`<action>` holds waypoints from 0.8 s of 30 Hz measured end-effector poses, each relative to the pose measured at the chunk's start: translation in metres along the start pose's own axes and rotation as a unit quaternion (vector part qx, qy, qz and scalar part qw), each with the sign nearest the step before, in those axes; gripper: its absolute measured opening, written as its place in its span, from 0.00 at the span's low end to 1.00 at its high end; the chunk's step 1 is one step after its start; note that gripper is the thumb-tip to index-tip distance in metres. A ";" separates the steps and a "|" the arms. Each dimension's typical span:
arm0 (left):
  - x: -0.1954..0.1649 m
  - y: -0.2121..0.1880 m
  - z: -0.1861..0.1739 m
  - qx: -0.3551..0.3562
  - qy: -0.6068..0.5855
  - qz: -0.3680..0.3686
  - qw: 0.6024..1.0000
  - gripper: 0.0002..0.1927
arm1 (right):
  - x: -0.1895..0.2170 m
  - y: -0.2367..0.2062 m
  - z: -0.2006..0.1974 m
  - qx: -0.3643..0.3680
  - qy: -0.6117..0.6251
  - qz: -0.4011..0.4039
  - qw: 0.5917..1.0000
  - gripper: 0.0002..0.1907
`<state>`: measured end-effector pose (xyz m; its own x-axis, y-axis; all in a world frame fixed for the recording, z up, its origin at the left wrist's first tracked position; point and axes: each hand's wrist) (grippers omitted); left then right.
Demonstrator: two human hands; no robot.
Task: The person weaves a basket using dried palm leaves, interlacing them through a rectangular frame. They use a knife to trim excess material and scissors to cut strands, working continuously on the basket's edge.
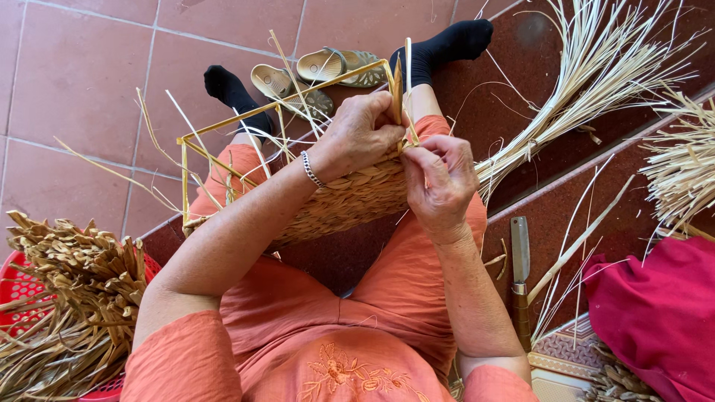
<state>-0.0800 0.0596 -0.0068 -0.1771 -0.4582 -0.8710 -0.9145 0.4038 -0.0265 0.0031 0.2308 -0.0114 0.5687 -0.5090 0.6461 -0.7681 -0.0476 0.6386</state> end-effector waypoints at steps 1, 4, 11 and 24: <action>0.002 0.004 0.000 0.008 -0.026 0.005 1.000 0.08 | -0.001 -0.001 0.001 0.000 -0.009 -0.012 1.000 0.09; 0.001 0.010 0.000 0.014 -0.123 -0.043 0.991 0.17 | -0.003 -0.005 0.005 -0.009 -0.021 0.018 1.000 0.09; -0.013 0.008 -0.009 -0.025 -0.076 -0.071 0.994 0.44 | -0.005 -0.014 0.019 -0.060 0.100 0.119 0.986 0.05; 0.007 0.006 -0.021 0.074 -0.062 0.052 0.994 0.21 | -0.016 0.016 0.004 0.018 0.070 0.111 0.991 0.08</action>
<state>-0.0941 0.0419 -0.0026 -0.2129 -0.3106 -0.9264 -0.8287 0.5597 0.0028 -0.0195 0.2343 -0.0134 0.4185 -0.3863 0.8220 -0.8871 0.0203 0.4612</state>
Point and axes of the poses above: each hand's wrist, its own y-axis towards the middle knuckle, its own z-axis out of the palm, x = y × z, and after that the axes turned 9 degrees about y, right-handed
